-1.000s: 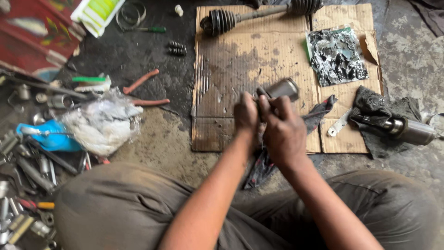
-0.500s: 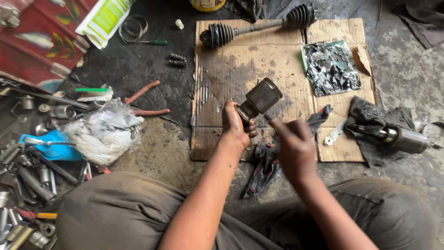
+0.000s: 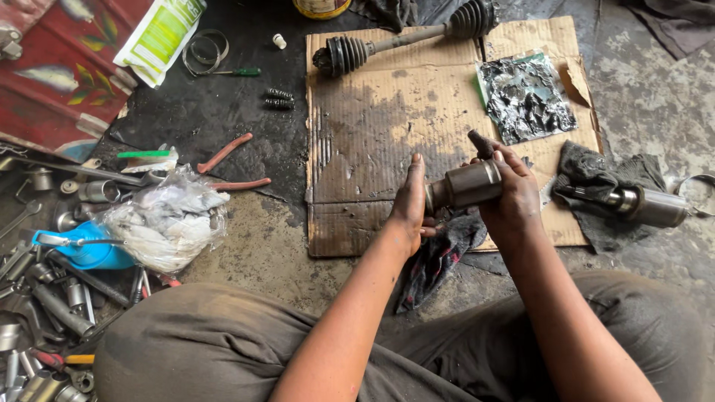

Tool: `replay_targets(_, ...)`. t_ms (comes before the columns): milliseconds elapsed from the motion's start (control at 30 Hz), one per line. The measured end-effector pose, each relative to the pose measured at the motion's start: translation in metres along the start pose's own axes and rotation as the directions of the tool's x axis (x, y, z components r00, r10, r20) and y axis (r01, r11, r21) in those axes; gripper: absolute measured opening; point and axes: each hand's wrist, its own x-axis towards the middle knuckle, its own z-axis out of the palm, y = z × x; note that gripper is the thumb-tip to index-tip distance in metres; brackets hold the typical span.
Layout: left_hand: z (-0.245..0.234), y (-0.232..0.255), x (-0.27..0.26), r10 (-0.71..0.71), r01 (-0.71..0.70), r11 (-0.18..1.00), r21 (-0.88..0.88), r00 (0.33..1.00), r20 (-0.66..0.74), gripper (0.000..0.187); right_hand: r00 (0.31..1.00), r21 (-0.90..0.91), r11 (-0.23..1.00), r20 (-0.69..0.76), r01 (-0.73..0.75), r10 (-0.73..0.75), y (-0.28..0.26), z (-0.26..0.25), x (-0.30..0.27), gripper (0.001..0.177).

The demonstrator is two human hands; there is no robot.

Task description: The person wipes and cleans grease from various metal automotive components, including a housing and a CV axle assembly, using a dark cloth.

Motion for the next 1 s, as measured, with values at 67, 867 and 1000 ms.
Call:
replay_targets(67, 0.006, -0.007, 0.002, 0.412, -0.382, 0.887, 0.259, 0.909, -0.07, 0.073, 0.991, 0.045, 0.995, -0.1, -0.083, 0.088, 0.006, -0.012, 0.015, 0.029)
replay_targets(867, 0.002, -0.018, 0.012, 0.741, -0.558, 0.669, 0.491, 0.547, -0.389, 0.04, 0.713, -0.763, -0.32, 0.643, 0.562, -0.28, -0.003, 0.089, -0.068, 0.035)
replay_targets(1000, -0.009, -0.017, 0.022, 0.789, -0.63, 0.613, 0.477, 0.46, -0.407, 0.038, 0.792, -0.806, -0.264, 0.581, 0.53, -0.186, -0.001, 0.089, -0.084, 0.043)
